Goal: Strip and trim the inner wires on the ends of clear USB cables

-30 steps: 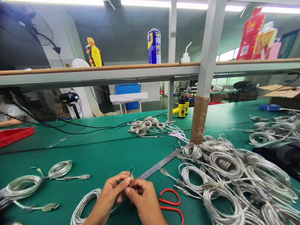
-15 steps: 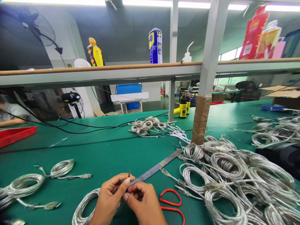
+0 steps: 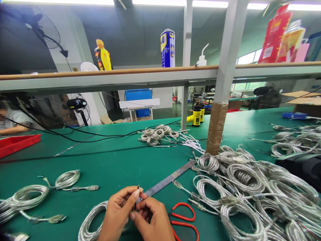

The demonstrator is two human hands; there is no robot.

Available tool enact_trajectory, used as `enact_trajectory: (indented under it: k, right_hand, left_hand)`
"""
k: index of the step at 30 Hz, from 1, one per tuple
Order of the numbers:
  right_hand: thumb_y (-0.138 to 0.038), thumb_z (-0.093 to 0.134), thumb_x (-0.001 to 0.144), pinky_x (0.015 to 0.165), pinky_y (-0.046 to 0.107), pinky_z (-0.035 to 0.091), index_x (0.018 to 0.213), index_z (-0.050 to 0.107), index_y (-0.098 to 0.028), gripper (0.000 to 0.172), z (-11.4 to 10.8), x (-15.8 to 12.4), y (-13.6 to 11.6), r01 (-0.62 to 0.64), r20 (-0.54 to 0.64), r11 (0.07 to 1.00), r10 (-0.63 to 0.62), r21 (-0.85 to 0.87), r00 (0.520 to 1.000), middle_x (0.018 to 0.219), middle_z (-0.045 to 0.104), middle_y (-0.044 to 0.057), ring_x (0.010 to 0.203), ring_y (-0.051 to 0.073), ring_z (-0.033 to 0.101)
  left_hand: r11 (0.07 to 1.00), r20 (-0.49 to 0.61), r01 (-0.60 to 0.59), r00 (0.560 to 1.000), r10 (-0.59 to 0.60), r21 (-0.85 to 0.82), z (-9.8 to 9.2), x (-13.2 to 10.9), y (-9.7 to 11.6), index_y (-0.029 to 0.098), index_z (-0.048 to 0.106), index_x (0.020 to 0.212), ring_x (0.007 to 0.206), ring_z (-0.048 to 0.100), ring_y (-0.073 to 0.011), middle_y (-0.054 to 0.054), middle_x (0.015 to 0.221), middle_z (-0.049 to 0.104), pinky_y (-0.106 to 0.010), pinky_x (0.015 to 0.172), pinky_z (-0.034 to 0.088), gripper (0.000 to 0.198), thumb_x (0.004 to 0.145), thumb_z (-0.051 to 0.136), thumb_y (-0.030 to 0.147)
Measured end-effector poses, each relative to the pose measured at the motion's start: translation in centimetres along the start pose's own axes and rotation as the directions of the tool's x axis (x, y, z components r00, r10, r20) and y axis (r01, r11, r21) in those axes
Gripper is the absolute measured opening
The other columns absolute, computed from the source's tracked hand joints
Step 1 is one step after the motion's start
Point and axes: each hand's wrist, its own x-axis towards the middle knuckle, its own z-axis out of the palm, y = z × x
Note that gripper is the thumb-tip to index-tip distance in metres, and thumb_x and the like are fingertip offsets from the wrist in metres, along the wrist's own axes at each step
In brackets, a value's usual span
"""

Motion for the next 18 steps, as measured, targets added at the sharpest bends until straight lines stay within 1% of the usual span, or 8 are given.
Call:
enact_trajectory:
  k: [4, 9, 13, 18]
  right_hand:
    - [-0.035, 0.057, 0.067, 0.051, 0.021, 0.031, 0.067, 0.049, -0.015, 0.021, 0.01, 0.04, 0.01, -0.010, 0.034, 0.997, 0.008, 0.080, 0.999, 0.061, 0.042, -0.002, 0.053, 0.009, 0.035]
    - [-0.034, 0.060, 0.064, 0.051, 0.021, 0.030, 0.064, 0.046, -0.017, 0.022, 0.00, 0.11, -0.08, -0.025, 0.040, 0.990, 0.020, 0.141, 0.999, 0.060, 0.039, -0.003, 0.053, 0.009, 0.033]
    - [-0.034, 0.062, 0.062, 0.051, 0.020, 0.029, 0.064, 0.045, -0.017, 0.024, -0.04, 0.17, -0.14, -0.033, 0.052, 0.985, 0.024, 0.170, 0.998, 0.059, 0.038, -0.004, 0.052, 0.009, 0.032]
    - [-0.039, 0.066, 0.059, 0.050, 0.020, 0.029, 0.061, 0.042, -0.017, 0.032, 0.11, 0.34, 0.09, -0.061, 0.074, 0.977, 0.047, 0.202, 0.996, 0.058, 0.037, -0.005, 0.052, 0.008, 0.032]
  left_hand:
    - [0.995, 0.003, 0.038, 0.999, -0.038, -0.089, 0.07, 0.13, -0.12, 0.015, 0.069, 0.066, 0.057, 0.057, -0.0130, -0.002, 0.057, 0.066, -0.018, 0.054, 0.046, 0.020, 0.062, 0.069, 0.034]
    - [0.984, 0.019, 0.087, 0.996, -0.085, -0.155, 0.15, 0.05, -0.09, 0.016, 0.071, 0.067, 0.051, 0.054, -0.0106, -0.002, 0.056, 0.066, -0.018, 0.049, 0.045, 0.019, 0.059, 0.072, 0.034]
    - [0.988, 0.005, 0.074, 0.997, -0.074, -0.137, 0.23, -0.12, 0.19, 0.016, 0.071, 0.065, 0.050, 0.053, -0.0102, -0.001, 0.055, 0.065, -0.017, 0.049, 0.045, 0.019, 0.060, 0.071, 0.034]
    - [0.995, -0.010, 0.044, 0.999, -0.046, -0.086, 0.39, -0.36, 0.56, 0.015, 0.070, 0.065, 0.056, 0.055, -0.0113, -0.002, 0.060, 0.066, -0.017, 0.052, 0.045, 0.017, 0.062, 0.069, 0.032]
